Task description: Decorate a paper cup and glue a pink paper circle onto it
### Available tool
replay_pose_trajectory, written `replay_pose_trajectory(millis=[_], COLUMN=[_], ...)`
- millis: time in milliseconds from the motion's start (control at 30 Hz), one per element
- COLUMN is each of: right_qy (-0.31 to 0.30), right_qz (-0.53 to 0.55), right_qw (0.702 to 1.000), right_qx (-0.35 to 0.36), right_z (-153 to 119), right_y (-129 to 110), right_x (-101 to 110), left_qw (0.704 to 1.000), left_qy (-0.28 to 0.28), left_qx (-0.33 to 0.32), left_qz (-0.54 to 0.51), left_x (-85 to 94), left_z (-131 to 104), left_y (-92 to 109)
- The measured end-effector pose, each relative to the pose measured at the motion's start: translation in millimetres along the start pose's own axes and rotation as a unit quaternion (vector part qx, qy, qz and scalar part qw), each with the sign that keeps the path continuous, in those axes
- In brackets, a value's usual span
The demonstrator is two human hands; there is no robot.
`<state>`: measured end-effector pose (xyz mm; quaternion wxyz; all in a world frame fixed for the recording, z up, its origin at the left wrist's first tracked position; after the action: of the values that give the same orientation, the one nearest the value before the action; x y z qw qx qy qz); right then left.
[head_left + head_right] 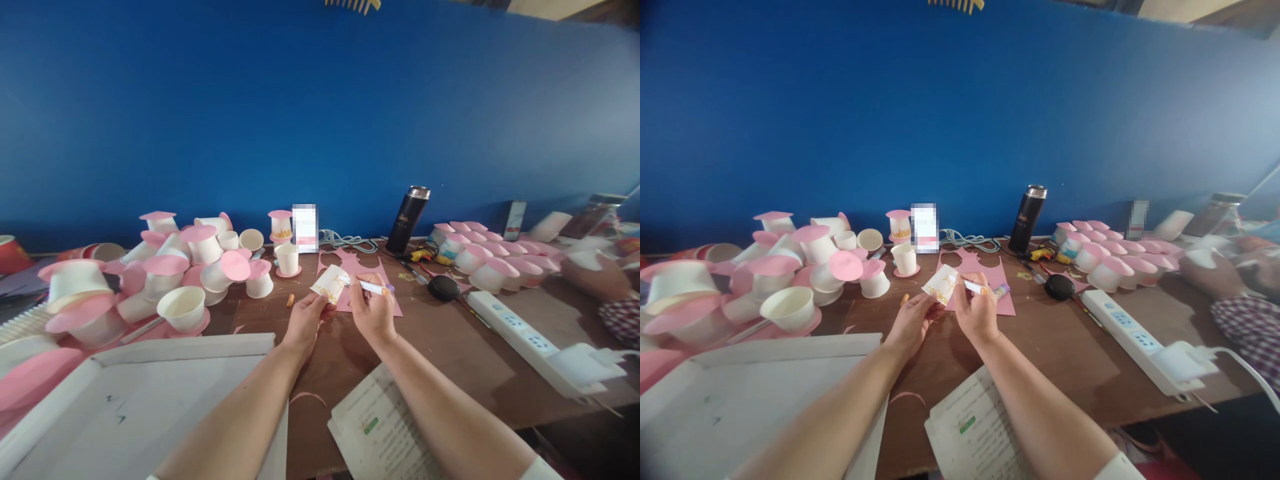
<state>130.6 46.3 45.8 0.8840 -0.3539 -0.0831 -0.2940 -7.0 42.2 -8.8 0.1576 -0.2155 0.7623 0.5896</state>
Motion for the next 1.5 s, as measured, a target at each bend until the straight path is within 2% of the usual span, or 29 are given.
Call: replay_pose_trajectory(millis=[267,533,800,1500], right_qy=[0.005,0.025,0.005,0.003], right_qz=[0.024,-0.018,-0.019,-0.025], right_qw=[1.000,1.000,1.000,1.000], right_qx=[-0.010,0.003,-0.001,0.001], right_z=[-1.9,2.9,2.8,2.8], right_y=[-1.8,-5.2,-4.5,-4.7], right_x=[0.0,7.1,4.2,3.4], left_qw=[1.000,1.000,1.000,1.000], left_qy=[0.005,0.011,0.012,0.010], left_qx=[-0.009,-0.008,-0.009,-0.002], left_qz=[0.022,0.015,0.014,0.003], left_x=[-0.5,0.5,1.4,0.6], left_z=[-1.9,-1.4,-0.4,-0.4], left_y=[2.3,2.0,1.1,0.6])
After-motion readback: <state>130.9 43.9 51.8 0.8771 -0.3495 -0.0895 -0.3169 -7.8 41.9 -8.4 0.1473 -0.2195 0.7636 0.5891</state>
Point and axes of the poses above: each hand's wrist, its own z-axis towards the middle knuckle, its own x-axis out of the back of the hand, y = z × x, the point moved 5 cm from there along z, towards the middle knuckle, and after that the axes turned 6 degrees about x, right-handed, at the moved point
